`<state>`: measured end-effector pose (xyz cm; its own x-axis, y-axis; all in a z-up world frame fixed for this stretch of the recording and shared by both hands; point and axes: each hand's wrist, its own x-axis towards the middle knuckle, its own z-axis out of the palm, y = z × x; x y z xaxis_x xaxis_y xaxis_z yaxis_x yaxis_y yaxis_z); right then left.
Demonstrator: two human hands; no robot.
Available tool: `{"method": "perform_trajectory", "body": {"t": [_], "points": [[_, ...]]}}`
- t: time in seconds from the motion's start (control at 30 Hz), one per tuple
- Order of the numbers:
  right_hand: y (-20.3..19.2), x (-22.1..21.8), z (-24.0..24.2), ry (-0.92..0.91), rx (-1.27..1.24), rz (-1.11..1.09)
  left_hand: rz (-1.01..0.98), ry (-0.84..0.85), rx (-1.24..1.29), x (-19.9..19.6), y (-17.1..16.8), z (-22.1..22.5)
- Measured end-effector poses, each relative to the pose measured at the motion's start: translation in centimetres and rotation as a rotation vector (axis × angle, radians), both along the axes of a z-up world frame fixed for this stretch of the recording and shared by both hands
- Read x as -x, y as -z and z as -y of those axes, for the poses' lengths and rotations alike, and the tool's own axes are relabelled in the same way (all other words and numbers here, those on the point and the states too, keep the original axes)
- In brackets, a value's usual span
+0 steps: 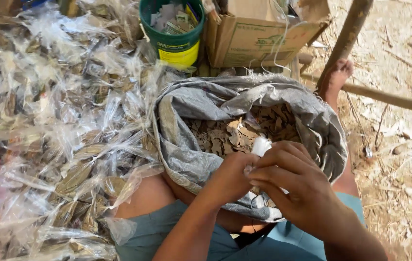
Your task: The person places dried leaves into small plastic bags by hand, taking the leaves from a large sack and putting them into individual clear packets.
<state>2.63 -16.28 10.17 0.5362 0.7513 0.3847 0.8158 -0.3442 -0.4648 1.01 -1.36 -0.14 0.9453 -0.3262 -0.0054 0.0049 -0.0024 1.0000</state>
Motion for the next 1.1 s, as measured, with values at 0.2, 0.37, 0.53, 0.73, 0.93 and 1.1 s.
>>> {"method": "perform_trajectory", "body": {"t": [0.2,0.37,0.53,0.73,0.93,1.1], "points": [[-2.3,0.3,-0.5,0.083,-0.218,0.091,-0.433,0.034,-0.366,-1.3,0.2,0.4],[2.0,0.6,1.0,0.098,-0.578,-0.116,-0.502,0.027,-0.252,-1.3,1.3,0.9],[6.0,-1.1,0.7,0.677,-0.367,-0.761,-0.435,-0.135,-0.086,-1.4,-3.3,-0.5],[11.6,-0.8,0.8,0.582,-0.471,-1.116,-0.153,-0.228,0.225,-0.6,1.2,1.0],[14.5,-1.5,1.2,0.407,-0.552,-1.393,-0.098,-0.482,0.727,-1.3,6.3,1.3],[11.2,-1.5,0.7,0.382,-0.589,-1.009,-0.013,-0.28,0.435,-0.7,5.6,0.8]]}}
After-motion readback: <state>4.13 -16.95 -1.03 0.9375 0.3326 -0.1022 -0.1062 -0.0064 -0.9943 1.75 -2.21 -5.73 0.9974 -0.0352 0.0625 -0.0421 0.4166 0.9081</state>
